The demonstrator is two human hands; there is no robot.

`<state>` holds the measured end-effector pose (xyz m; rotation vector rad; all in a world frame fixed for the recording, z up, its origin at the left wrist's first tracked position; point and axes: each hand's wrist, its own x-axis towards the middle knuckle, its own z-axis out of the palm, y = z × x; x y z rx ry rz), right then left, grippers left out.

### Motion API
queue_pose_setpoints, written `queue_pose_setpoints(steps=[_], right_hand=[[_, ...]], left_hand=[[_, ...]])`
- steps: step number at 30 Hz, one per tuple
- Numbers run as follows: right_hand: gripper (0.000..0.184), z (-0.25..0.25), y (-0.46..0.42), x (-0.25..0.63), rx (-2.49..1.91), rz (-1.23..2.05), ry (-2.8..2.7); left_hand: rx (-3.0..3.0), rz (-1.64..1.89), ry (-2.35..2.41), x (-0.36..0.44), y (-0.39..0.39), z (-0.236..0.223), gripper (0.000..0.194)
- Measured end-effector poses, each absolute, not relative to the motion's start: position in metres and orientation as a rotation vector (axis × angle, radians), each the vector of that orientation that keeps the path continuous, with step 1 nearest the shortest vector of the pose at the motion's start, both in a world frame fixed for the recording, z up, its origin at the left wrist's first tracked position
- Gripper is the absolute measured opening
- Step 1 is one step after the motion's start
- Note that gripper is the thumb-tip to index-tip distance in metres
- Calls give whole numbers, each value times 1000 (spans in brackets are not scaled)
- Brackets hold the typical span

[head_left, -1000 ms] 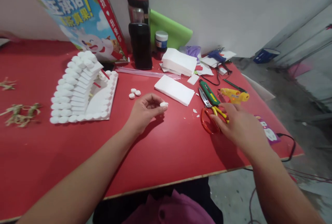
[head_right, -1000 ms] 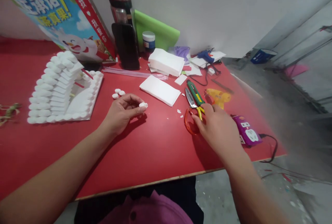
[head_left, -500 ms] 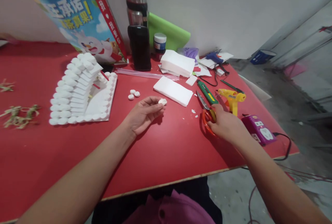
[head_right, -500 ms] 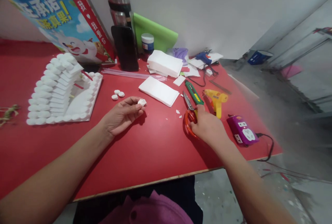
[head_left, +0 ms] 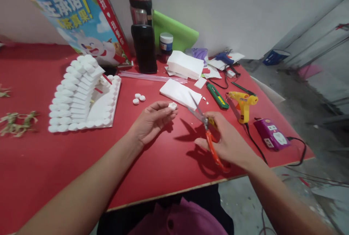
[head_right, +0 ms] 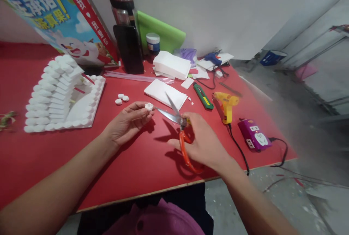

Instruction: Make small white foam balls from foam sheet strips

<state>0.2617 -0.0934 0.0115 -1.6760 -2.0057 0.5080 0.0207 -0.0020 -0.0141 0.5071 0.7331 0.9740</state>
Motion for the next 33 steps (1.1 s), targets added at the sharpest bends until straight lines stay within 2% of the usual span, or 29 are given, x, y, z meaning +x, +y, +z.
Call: queue_pose_setpoints(steps=[13,33], right_hand=[[54,13,-81,230,-1682,522,-2095],[49,-2,-82,226,-1667,443,-2107]], left_hand=[[612,944,719,25,-14,-10,30],[622,958,712,25,-11,-14,24]])
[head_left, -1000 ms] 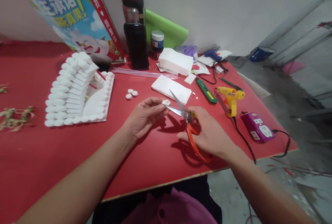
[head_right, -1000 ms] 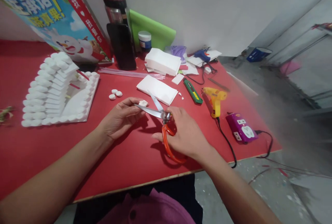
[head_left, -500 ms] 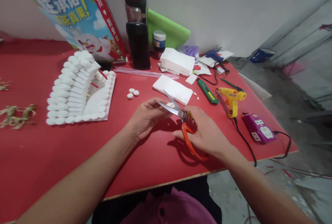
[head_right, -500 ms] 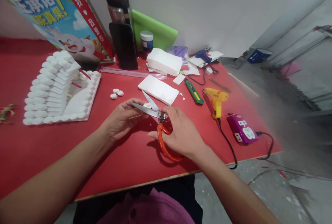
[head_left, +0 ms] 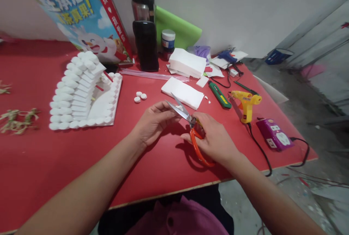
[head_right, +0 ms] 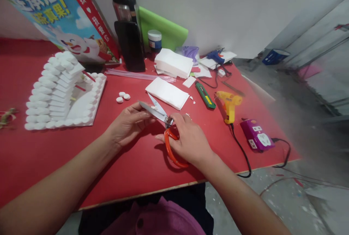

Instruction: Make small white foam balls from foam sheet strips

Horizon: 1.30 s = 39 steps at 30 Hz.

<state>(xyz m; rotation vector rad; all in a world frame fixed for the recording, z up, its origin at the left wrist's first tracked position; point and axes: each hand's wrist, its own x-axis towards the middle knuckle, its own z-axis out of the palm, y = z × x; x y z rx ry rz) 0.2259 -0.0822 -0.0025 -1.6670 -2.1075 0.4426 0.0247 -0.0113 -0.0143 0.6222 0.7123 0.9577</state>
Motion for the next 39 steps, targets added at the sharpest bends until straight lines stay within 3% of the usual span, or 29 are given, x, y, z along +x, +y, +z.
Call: queue_pose_setpoints(steps=[25,39], right_hand=[[51,-22,-93,232,-1520,155,-2091],[56,-9,-87,222,-1687,236,-2136]], left_hand=[[591,902,647,24,-11,-14,22],[609,872,634,26,-15,-14,19]])
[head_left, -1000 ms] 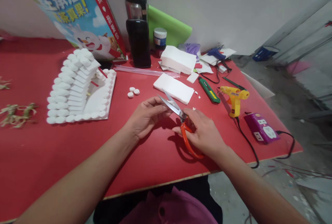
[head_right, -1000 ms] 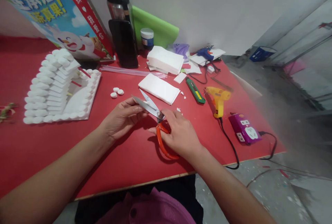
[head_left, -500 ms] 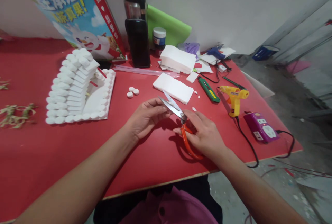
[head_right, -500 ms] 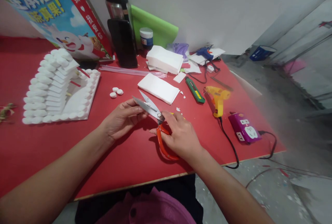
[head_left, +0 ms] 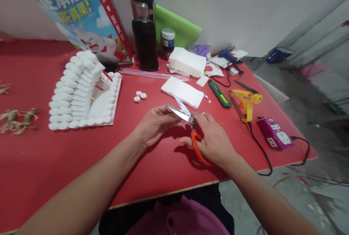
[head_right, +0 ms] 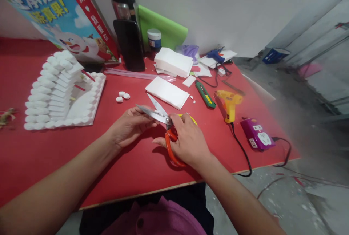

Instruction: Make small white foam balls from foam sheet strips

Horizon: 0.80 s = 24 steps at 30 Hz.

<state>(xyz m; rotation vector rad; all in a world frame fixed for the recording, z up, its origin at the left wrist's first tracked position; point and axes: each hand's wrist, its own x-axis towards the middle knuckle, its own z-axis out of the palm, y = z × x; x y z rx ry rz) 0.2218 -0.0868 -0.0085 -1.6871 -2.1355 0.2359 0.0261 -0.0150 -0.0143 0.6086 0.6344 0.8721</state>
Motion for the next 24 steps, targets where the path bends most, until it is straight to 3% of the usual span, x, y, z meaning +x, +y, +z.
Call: queue_pose_setpoints(steps=[24], right_hand=[[56,-26,-94,228,-1604,59,-2075]], left_hand=[[638,790,637,25,-16,-13,25]])
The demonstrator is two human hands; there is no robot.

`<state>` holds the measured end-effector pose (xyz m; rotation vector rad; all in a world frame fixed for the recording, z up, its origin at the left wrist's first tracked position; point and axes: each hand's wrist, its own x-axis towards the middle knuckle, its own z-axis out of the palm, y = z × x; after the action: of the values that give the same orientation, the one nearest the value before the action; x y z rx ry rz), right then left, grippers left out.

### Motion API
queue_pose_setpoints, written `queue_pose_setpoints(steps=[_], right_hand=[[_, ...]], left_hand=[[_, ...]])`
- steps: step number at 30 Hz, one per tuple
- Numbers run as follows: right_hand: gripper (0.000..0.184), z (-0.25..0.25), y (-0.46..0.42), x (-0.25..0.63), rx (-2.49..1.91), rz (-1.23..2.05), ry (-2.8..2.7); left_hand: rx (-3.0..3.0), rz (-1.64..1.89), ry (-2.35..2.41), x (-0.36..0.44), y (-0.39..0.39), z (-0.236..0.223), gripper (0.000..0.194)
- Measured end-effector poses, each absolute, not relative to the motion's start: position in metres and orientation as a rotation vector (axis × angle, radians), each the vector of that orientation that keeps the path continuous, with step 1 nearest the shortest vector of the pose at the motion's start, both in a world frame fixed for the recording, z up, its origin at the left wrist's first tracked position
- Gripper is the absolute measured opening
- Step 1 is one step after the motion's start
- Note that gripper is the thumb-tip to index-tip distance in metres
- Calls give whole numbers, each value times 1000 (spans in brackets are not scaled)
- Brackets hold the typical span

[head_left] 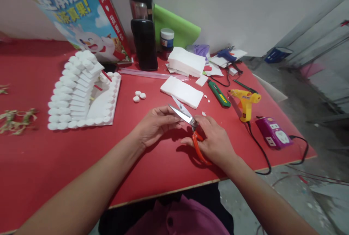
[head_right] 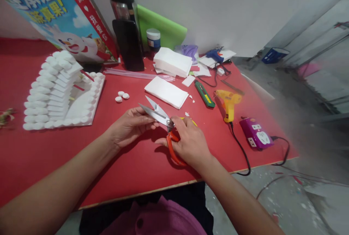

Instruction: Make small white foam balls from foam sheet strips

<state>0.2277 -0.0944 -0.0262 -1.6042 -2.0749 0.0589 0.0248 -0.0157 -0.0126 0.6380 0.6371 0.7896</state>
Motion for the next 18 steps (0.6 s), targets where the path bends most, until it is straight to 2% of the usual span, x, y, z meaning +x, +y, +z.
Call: queue_pose_setpoints(steps=[5,11,18], right_hand=[[48,-22,-95,233,-1498,135,-2032],[66,-3,-92,250,-1604,228,-2046],[71,-9,-93,252,-1612,206,-2172]], left_hand=[[623,788,644,23,-15,-12,24],[592,855,680,22,-14,-12,24],[650,924,728,25,-15,-11,30]])
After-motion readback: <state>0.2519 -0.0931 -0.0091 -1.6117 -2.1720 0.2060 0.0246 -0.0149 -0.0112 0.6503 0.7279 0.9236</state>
